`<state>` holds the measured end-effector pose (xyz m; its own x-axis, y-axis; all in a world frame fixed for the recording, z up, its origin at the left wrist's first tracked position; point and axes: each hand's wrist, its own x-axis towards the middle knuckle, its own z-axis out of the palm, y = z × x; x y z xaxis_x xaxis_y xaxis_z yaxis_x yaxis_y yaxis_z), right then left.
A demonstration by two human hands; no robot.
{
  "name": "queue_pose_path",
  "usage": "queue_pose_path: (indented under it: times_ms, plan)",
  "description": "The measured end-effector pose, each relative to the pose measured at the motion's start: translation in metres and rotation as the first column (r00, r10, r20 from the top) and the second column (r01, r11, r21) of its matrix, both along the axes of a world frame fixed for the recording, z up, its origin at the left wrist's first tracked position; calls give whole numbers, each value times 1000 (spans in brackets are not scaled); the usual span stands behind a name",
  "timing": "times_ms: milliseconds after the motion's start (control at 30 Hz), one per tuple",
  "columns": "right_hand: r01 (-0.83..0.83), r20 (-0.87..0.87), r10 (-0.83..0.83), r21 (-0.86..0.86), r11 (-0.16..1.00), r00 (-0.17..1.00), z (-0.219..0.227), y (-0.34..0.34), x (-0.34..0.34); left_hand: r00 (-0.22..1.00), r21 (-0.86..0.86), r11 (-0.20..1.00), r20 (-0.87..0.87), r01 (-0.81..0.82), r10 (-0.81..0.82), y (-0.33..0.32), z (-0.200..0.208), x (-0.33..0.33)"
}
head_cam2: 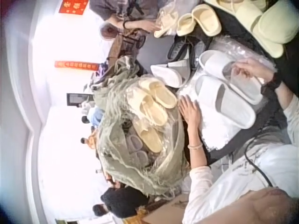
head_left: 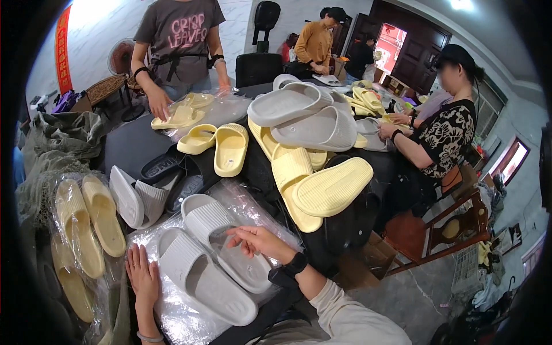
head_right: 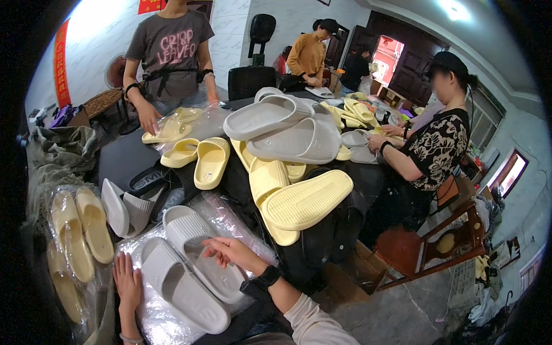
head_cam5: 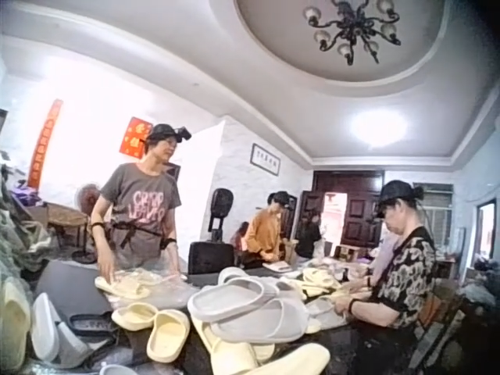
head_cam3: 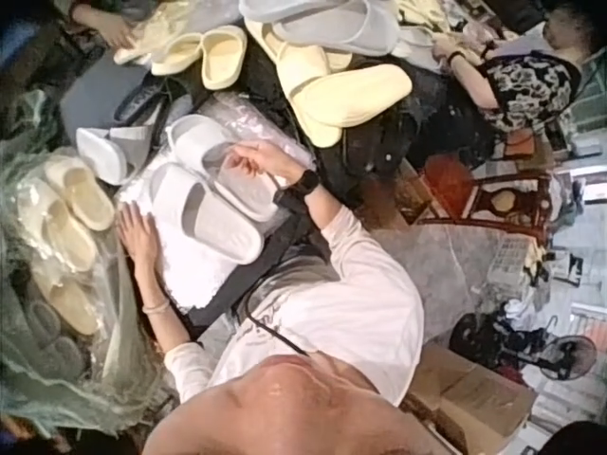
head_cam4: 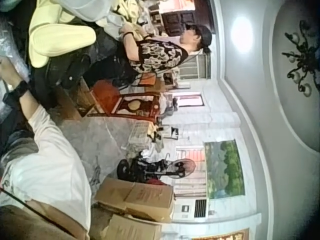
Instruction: The recorder is packing pairs of slippers into plastic bags at a shared industrial work table.
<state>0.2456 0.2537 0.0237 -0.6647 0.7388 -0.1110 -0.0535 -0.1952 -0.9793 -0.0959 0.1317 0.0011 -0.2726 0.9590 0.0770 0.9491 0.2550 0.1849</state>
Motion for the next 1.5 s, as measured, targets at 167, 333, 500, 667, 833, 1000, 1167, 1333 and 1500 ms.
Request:
queue_pose_path:
  times_ms: [167,333,500,667,833,1000,1167,1333,1500]
  plan:
    - [11,2,-11,-70,997,1000,4,-3,-4,1000,24,1000,17,10,-11,-2,-1,-5]
    - [-4,47,8,-70,998,999,1,-6,-10,999,76,997,42,-17,14,-13,-6,-11]
    - [7,154,-17,63,998,988,-8,-7,-6,999,255,967,47,-23,12,-4,-19,-1]
    - [-325,509,-63,634,702,858,52,-52,-32,997,239,971,81,-28,9,1,-5,5]
    - [-290,575,-203,648,704,793,52,-61,-68,994,283,957,102,-68,40,-2,-16,-3]
    - [-236,656,-332,622,746,678,24,-33,-79,994,265,963,102,-56,30,-2,-15,-3]
    - [-395,717,-390,664,635,578,23,-36,-83,993,258,963,108,-70,44,-6,-20,-5]
    - [-338,711,-457,675,655,535,30,-20,-61,991,270,960,133,-69,33,-3,-15,-3]
    - [-338,608,-376,744,576,699,56,-37,-78,991,275,958,122,-78,46,-4,-16,-6]
